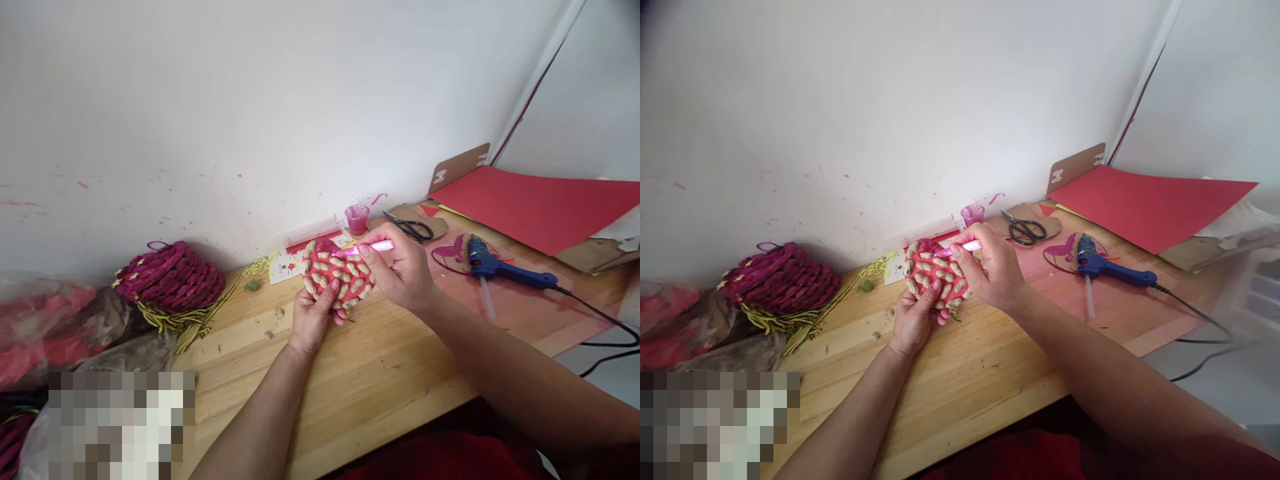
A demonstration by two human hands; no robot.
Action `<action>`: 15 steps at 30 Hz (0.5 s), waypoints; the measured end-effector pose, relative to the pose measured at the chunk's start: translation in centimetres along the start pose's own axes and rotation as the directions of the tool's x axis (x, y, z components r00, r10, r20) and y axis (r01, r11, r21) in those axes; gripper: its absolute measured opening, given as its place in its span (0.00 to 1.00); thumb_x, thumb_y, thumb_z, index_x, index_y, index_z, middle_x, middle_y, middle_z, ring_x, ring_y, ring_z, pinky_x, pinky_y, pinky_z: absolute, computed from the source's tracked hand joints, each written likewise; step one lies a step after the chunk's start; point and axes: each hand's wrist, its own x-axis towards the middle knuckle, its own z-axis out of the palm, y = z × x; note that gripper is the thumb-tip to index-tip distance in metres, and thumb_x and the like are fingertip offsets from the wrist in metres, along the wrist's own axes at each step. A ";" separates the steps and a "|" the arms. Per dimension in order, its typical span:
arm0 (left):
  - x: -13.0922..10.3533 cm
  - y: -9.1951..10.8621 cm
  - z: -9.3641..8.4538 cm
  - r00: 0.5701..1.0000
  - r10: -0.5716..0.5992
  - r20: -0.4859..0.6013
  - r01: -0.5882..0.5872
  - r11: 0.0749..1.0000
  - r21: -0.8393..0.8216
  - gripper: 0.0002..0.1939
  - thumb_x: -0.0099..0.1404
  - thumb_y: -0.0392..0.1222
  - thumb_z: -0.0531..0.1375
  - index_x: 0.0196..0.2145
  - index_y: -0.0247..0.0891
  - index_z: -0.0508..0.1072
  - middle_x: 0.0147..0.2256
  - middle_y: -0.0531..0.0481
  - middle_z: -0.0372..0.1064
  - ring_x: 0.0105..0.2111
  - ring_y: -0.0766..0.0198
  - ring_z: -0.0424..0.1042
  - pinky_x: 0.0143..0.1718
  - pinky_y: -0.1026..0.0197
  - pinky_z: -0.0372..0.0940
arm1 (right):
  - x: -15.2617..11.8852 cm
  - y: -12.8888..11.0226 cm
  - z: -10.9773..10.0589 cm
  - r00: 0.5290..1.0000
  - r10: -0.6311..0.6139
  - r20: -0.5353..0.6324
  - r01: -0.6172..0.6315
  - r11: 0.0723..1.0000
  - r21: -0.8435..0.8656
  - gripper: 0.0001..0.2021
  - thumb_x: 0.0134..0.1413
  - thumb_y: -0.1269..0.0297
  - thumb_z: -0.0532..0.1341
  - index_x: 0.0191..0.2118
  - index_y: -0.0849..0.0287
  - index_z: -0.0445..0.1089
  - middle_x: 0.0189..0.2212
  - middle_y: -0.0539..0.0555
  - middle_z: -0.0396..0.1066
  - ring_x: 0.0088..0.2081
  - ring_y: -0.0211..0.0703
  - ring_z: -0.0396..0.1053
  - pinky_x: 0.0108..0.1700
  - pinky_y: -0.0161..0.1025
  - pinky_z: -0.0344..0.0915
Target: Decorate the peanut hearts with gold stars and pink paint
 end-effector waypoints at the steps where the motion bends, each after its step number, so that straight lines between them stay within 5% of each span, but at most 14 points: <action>1: 0.0 0.0 0.0 1.000 -0.005 0.004 0.005 1.000 -0.002 0.25 0.54 0.61 0.74 0.26 0.36 0.73 0.17 0.52 0.71 0.14 0.67 0.69 0.15 0.67 0.65 | 0.0 0.0 0.0 1.000 0.004 -0.006 -0.004 1.000 0.010 0.03 0.66 0.64 0.62 0.39 0.53 0.69 0.32 0.52 0.75 0.37 0.46 0.73 0.41 0.46 0.69; 15: -0.1 -0.2 -0.1 0.999 -0.025 0.032 0.028 0.996 -0.086 0.23 0.55 0.57 0.75 0.25 0.36 0.73 0.17 0.53 0.70 0.12 0.67 0.67 0.11 0.68 0.61 | 0.1 0.1 -0.1 0.999 0.042 -0.001 -0.042 0.998 0.039 0.04 0.66 0.63 0.62 0.38 0.54 0.69 0.32 0.51 0.74 0.37 0.45 0.73 0.42 0.45 0.68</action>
